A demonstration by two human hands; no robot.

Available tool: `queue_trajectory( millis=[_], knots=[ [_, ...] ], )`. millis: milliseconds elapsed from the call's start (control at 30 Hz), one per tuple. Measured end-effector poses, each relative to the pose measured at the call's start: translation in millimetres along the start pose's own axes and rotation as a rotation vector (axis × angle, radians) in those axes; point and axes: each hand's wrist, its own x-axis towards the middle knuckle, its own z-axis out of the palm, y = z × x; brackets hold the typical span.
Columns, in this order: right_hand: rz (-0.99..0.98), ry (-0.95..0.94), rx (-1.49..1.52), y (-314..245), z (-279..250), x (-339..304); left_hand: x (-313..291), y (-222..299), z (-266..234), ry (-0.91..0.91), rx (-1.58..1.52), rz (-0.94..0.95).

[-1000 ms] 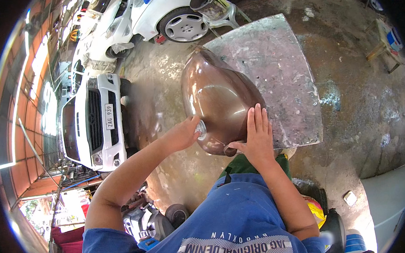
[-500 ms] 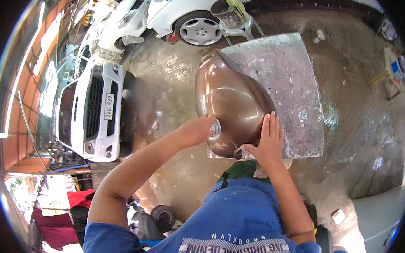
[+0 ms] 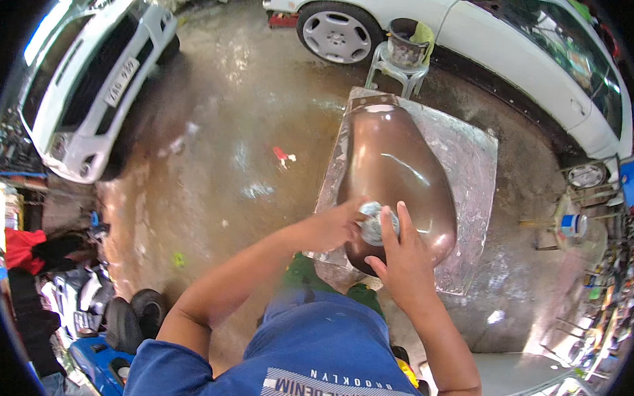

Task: The person wipes a brown car fuel tank with a green cloth, then walks to a cluttered table to pick up a white cloth. They return to the fuel tank and continue wiping its surface with the white cloth.

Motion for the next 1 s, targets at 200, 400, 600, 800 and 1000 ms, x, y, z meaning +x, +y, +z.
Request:
queue_trajectory(
  millis=[200, 400, 600, 800, 1000],
  knots=[
    [0.264, -0.448, -0.458, -38.1, 26.0, 59.7, -45.8, -57.3, -19.4, 0.012, 0.112, 0.217],
    [0.519, -0.390, -0.527, -53.2, 43.6, 66.1, -98.2, -197.3, -94.9, 0.116, 0.273, -0.036],
    [0.522, -0.372, -0.499, -50.7, 49.9, 81.9, -155.3, -338.0, -176.5, 0.467, 0.230, -0.207],
    [0.618, -0.435, -0.513, -49.5, 55.7, 96.4, -160.2, -365.4, -214.5, 0.561, 0.123, -0.434],
    [0.672, -0.295, -0.467, -42.3, 64.6, 93.1, -133.8, -328.8, -217.8, 0.506, 0.027, -0.458]
  ],
)
